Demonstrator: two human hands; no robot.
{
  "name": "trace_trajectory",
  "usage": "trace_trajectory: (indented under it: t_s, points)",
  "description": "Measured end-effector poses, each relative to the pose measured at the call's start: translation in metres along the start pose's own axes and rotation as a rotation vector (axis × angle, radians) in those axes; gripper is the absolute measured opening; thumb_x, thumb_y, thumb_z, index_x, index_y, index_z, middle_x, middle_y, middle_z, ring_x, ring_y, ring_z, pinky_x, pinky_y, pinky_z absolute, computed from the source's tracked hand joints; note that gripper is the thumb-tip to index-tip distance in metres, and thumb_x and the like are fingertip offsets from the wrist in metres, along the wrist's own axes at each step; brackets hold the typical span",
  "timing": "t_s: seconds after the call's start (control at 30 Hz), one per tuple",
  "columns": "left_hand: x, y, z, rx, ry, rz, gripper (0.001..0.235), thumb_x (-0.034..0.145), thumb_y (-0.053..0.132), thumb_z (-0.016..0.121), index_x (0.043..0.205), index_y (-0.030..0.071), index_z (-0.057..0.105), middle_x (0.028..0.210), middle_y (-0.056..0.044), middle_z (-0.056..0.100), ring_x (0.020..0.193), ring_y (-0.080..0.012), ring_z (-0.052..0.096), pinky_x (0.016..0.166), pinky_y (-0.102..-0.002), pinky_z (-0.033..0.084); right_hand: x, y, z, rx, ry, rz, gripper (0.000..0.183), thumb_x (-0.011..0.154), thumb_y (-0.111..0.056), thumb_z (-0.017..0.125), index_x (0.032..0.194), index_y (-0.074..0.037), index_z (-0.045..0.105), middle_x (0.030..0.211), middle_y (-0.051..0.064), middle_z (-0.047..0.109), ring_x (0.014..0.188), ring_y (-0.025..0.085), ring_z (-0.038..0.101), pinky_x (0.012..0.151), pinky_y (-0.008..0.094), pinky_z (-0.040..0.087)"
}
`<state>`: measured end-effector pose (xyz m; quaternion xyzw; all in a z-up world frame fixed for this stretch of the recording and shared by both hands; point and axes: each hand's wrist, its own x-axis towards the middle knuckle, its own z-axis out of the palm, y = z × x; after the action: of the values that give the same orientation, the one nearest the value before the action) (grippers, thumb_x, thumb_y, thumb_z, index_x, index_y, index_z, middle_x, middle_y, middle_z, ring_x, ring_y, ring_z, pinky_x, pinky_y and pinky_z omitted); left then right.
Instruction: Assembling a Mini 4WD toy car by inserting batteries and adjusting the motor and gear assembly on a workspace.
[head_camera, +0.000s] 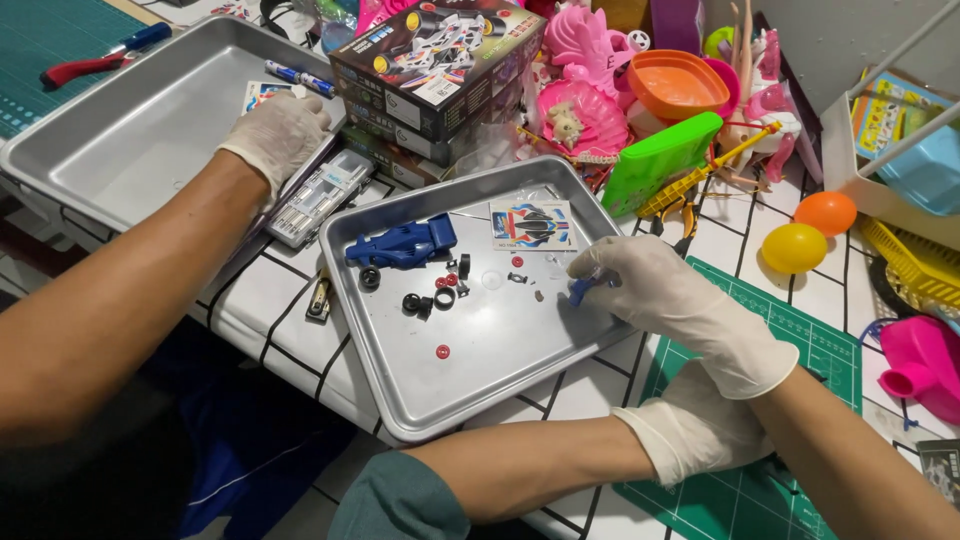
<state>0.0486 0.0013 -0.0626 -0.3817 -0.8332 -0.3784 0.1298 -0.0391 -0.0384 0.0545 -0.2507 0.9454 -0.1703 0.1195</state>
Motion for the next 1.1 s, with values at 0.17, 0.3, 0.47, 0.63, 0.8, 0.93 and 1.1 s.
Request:
trace_trajectory:
  t_s: [0.17,0.3,0.47,0.63,0.8,0.93,1.1]
  points:
    - [0.0,-0.004,0.004,0.558,-0.044,0.103,0.038,0.097,0.035,0.041,0.128,0.016,0.052,0.126,-0.008,0.064,0.126,-0.0336,0.056,0.106,-0.046,0.041,0.007,0.022,0.01,-0.219,0.131,-0.111,0.034,0.079,-0.014,0.069,0.112,-0.02,0.077,0.116,0.0,0.075,0.102,0.028,0.071,0.086,0.046,0.055]
    - [0.005,0.0,-0.012,0.586,-0.148,0.176,0.022,0.1,0.037,0.032,0.105,0.023,0.048,0.099,0.002,0.054,0.098,-0.0182,0.053,0.102,-0.041,0.044,0.01,-0.022,0.003,-0.269,0.189,-0.441,0.023,0.088,-0.019,0.073,0.11,-0.017,0.076,0.103,0.004,0.077,0.084,0.028,0.073,0.065,0.044,0.059]
    - [-0.092,-0.35,-0.35,1.324,-0.444,0.026,0.012,0.091,0.026,0.051,0.091,0.029,0.063,0.094,0.007,0.061,0.099,-0.0161,0.059,0.083,-0.034,0.052,0.066,-0.039,0.084,-0.386,0.112,-0.4,0.026,0.088,-0.022,0.071,0.114,-0.025,0.068,0.091,0.005,0.072,0.089,0.029,0.074,0.075,0.048,0.062]
    - [-0.12,-0.403,-0.409,1.521,-0.48,0.064,0.014,0.09,0.026,0.054,0.083,0.035,0.063,0.089,0.012,0.06,0.1,-0.0146,0.054,0.079,-0.034,0.051,0.097,-0.053,0.106,-0.317,0.17,-0.355,0.014,0.087,-0.023,0.066,0.098,-0.02,0.075,0.09,0.006,0.072,0.088,0.032,0.074,0.074,0.051,0.062]
    - [-0.133,-0.431,-0.412,1.632,-0.563,0.018,0.015,0.1,0.026,0.046,0.092,0.034,0.056,0.105,0.013,0.053,0.111,-0.0116,0.05,0.097,-0.032,0.046,0.052,-0.076,0.063,-0.128,0.079,-0.248,0.019,0.084,-0.03,0.065,0.096,-0.029,0.079,0.093,0.002,0.075,0.096,0.03,0.075,0.081,0.049,0.062]
    - [-0.128,-0.352,-0.386,2.007,-0.711,0.115,0.004,0.103,0.029,0.045,0.104,0.03,0.049,0.105,0.009,0.043,0.112,-0.0151,0.045,0.102,-0.036,0.037,0.037,-0.055,0.046,0.241,0.019,-0.203,0.019,0.084,-0.032,0.069,0.098,-0.03,0.08,0.097,0.003,0.079,0.105,0.031,0.075,0.091,0.047,0.061]
    - [-0.014,-0.062,-0.198,0.894,-0.483,-0.099,0.028,0.102,0.04,0.041,0.083,0.025,0.055,0.077,0.004,0.052,0.085,-0.0192,0.06,0.079,-0.038,0.048,-0.017,-0.009,-0.004,0.906,-0.065,-0.19,0.016,0.087,-0.02,0.073,0.1,-0.011,0.077,0.096,0.006,0.074,0.09,0.016,0.072,0.076,0.03,0.06]
